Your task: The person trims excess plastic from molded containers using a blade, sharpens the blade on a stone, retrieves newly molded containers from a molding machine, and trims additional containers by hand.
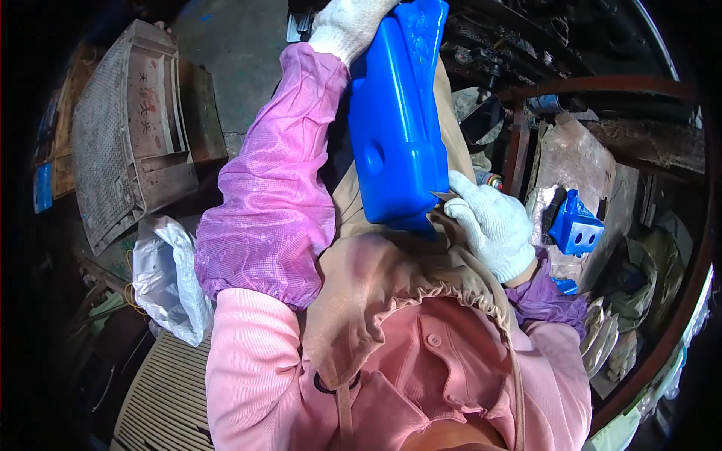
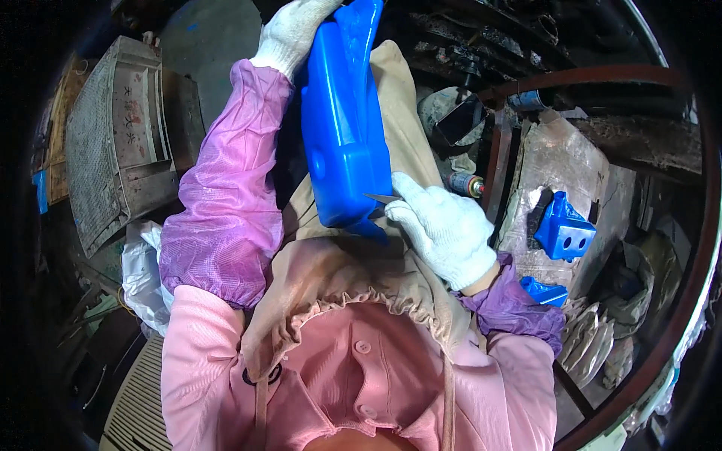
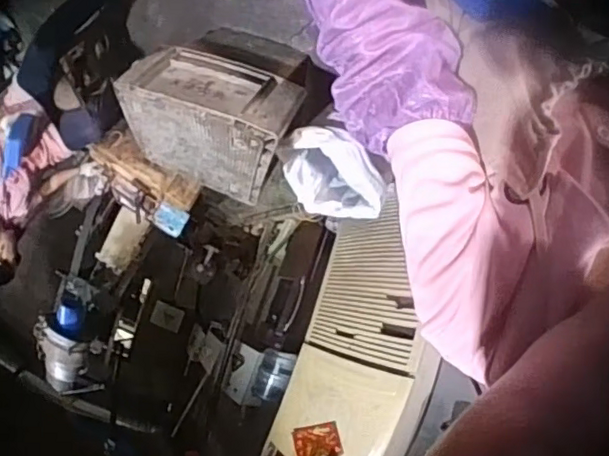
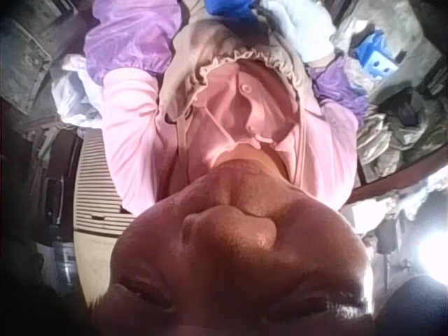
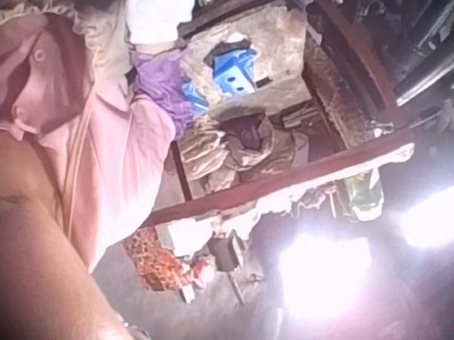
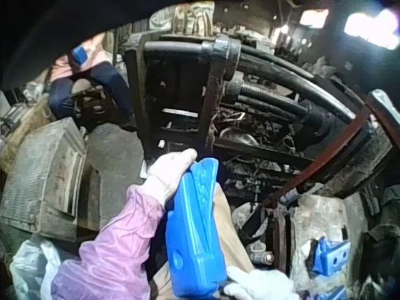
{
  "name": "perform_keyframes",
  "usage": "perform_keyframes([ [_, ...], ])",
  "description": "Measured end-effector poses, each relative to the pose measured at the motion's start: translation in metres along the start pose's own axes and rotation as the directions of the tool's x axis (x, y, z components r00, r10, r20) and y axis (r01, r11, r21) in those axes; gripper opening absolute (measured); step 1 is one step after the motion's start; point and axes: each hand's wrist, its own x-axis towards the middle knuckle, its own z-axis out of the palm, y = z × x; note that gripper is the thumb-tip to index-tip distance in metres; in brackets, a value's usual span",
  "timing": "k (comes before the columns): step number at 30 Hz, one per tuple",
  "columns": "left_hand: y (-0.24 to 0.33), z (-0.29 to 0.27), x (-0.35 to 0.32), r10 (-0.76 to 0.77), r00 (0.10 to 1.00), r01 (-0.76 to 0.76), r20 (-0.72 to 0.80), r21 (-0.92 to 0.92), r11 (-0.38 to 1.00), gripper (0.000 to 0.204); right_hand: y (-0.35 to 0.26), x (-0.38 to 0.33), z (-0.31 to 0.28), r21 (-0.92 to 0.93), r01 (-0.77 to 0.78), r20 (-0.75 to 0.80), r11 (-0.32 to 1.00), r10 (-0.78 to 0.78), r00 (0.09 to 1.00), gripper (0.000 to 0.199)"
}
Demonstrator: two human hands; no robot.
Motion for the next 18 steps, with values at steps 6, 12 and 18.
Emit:
perform_keyframes([
  [6, 0.005, -0.001, -0.005, 0.037, 0.999, -0.037, 0.002, 0.154, 0.987, 0.051, 0.007, 0.022, 0.006, 0.039, -0.023, -0.103, 0.999, 0.027, 0.994, 0.037],
  [12, 0.011, 0.000, -0.006, -0.031, 0.999, 0.036, -0.023, 0.252, 0.967, 0.049, 0.017, 0.026, -0.005, -0.046, 0.136, 0.002, 0.990, -0.136, 0.991, 0.039],
  [18, 0.014, 0.002, -0.008, -0.061, 0.998, 0.061, 0.002, 0.058, 0.996, 0.043, 0.017, 0.045, -0.005, 0.044, 0.097, -0.083, 0.994, -0.093, 0.992, 0.036],
])
